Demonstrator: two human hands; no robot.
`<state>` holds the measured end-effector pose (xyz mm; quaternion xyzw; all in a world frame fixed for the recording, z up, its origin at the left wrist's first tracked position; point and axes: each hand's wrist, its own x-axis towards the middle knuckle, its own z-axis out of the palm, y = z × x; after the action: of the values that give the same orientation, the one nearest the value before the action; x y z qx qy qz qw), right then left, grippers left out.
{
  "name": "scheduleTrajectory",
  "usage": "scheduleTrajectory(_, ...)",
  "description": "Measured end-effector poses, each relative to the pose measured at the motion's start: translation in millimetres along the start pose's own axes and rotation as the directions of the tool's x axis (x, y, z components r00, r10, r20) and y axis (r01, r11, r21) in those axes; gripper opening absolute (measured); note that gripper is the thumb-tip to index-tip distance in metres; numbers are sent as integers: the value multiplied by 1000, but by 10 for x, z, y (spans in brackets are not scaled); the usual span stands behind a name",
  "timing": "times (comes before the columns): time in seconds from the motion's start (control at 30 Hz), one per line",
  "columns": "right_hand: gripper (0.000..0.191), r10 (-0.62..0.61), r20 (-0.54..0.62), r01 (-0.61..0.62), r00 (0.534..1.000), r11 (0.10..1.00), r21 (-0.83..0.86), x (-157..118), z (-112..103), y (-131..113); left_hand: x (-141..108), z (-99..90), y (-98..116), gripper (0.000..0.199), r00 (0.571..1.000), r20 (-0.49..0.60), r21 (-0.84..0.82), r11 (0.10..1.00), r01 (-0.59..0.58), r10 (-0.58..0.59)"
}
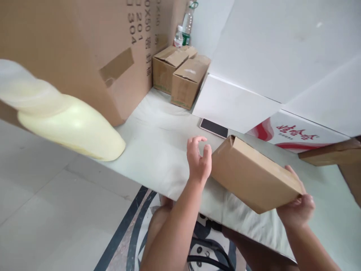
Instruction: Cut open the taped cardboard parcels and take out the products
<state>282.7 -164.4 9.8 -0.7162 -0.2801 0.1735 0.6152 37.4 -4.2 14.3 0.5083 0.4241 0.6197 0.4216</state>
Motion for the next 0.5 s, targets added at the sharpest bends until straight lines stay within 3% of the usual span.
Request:
scheduleTrajectory(0.03,79,-29,-97,40,995,993,114,-57,-88,91,-22,85,3,20,988,130,8,996,88,-88)
scheduleTrajectory(0.1,71,-59,-147,86,987,980,180,-131,-177,218,-84,262,18,29,901,385,43,979,201,-201)
scheduleTrajectory(0.17,56,-105,-118,128,987,970,205,-136,-217,285,-162,429,26,37,779,588,63,972,226,-219)
scheduleTrajectory(0.23,47,-155,-95,171,983,966,193,-75,-275,322,-237,566,1,42,707,684,50,978,203,-181)
scheduleTrajectory(0.33,48,-179,-149,188,973,981,45,102,-467,378,-310,684,-117,48,715,692,-9,988,151,-103)
scheduleTrajectory(0.43,50,-85,-213,35,973,973,-230,306,-730,459,-343,697,-265,62,744,668,-92,993,80,2)
scheduleTrajectory(0.5,50,-5,-240,-96,971,909,-405,421,-865,511,-371,672,-331,67,754,653,-126,992,15,71)
